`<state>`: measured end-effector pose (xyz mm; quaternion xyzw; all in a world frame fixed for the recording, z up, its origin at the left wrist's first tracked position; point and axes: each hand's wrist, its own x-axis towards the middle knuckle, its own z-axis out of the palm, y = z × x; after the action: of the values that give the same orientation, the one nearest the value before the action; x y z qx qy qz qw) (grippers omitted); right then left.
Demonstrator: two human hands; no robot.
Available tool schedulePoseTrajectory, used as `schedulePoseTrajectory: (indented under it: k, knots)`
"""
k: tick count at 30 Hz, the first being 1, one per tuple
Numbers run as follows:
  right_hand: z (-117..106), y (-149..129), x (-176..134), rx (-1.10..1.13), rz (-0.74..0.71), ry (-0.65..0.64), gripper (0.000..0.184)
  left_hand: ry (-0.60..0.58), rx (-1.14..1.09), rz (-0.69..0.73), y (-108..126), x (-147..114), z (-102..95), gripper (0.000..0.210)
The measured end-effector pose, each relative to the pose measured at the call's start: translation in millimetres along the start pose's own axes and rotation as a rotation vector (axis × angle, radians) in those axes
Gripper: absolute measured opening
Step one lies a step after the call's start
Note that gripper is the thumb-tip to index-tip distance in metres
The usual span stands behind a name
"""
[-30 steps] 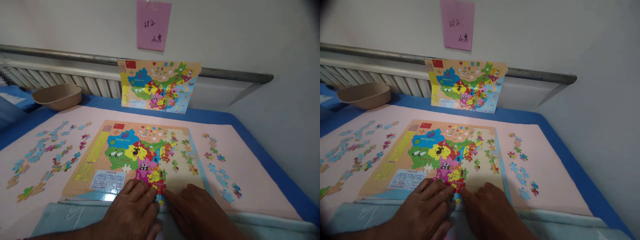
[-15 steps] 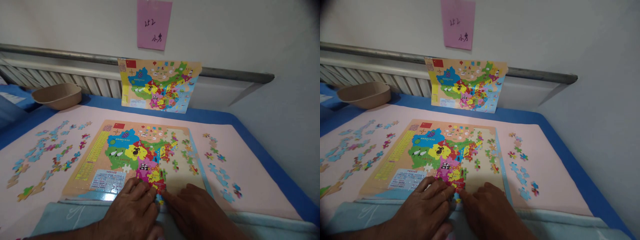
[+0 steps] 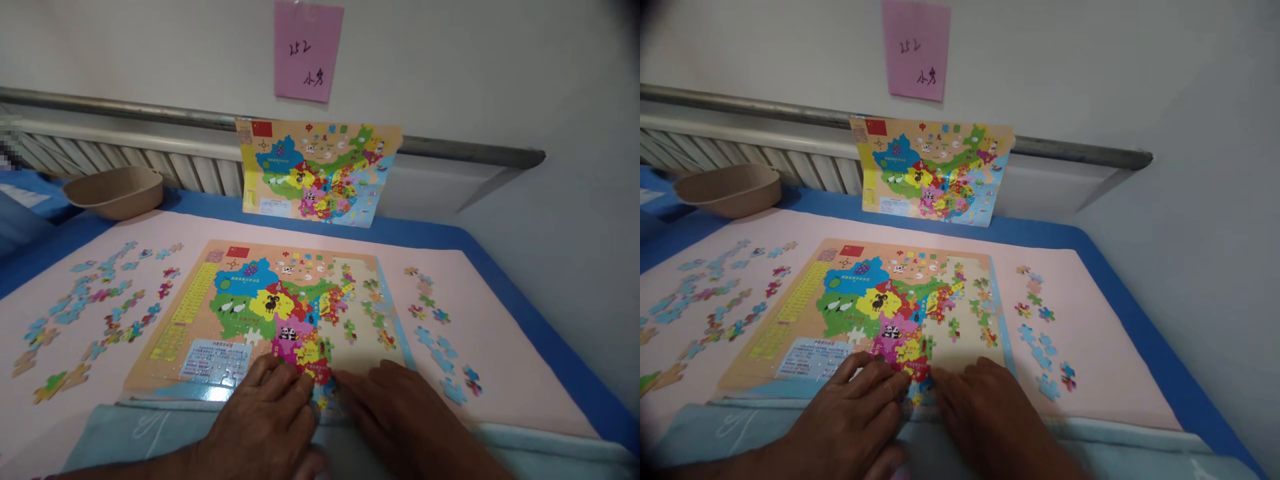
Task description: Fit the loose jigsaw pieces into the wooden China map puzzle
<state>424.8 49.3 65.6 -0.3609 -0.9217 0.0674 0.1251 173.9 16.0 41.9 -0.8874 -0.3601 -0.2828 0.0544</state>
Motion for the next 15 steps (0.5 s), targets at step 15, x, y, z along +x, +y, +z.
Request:
schedulePoseTrajectory:
  k: [15]
  knots:
    - [3.6, -0.9, -3.0, 0.066, 0.051, -0.094, 0.028, 0.01, -0.025, -0.008, 0.5, -1.6, 2.0, 0.033]
